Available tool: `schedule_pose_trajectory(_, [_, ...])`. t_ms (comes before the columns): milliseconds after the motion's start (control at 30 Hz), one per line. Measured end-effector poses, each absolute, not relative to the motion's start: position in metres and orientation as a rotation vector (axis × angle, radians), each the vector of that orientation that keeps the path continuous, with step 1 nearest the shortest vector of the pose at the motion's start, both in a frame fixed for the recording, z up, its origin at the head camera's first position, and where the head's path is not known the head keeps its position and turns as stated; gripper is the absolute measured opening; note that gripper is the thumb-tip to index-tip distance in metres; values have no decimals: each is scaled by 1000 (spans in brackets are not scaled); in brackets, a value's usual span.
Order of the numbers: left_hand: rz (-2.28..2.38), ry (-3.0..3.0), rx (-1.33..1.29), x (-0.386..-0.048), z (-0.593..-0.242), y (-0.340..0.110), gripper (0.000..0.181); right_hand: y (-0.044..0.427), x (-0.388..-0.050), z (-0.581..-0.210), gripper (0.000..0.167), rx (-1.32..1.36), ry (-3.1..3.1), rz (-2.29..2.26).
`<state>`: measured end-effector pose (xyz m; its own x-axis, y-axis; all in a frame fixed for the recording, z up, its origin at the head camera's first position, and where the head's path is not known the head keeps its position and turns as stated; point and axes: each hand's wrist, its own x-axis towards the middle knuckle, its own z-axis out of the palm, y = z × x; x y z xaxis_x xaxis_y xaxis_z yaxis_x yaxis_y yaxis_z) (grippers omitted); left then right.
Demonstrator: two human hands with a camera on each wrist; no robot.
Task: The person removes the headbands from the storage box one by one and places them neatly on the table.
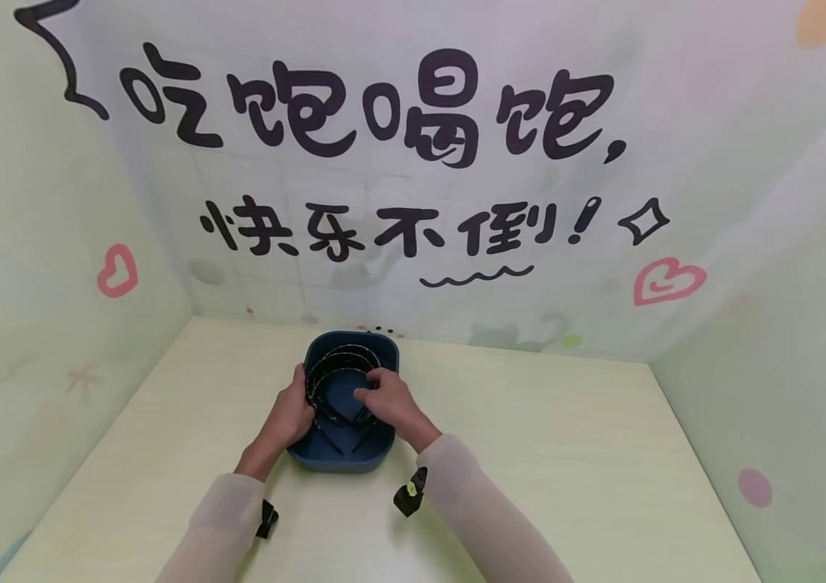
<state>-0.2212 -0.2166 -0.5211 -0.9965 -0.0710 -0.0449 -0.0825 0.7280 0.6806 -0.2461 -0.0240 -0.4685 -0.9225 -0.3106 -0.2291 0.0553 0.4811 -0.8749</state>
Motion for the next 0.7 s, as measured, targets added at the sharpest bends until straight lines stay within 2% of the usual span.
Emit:
schedule_pose_trajectory(267, [1141,2893,-120,-224,-518,-217,76,-33,-254,-468,50,-86,2525,-1458])
schedule_pose_trajectory(467, [1143,2881,-115,-223,-520,-217,76,-38,-256,-475,15,-95,2711,-1386])
schedule_pose_trajectory(700, [1153,2891,-103,-222,-522,-218,76,-35,-256,-478,13,-87,2796,-1387])
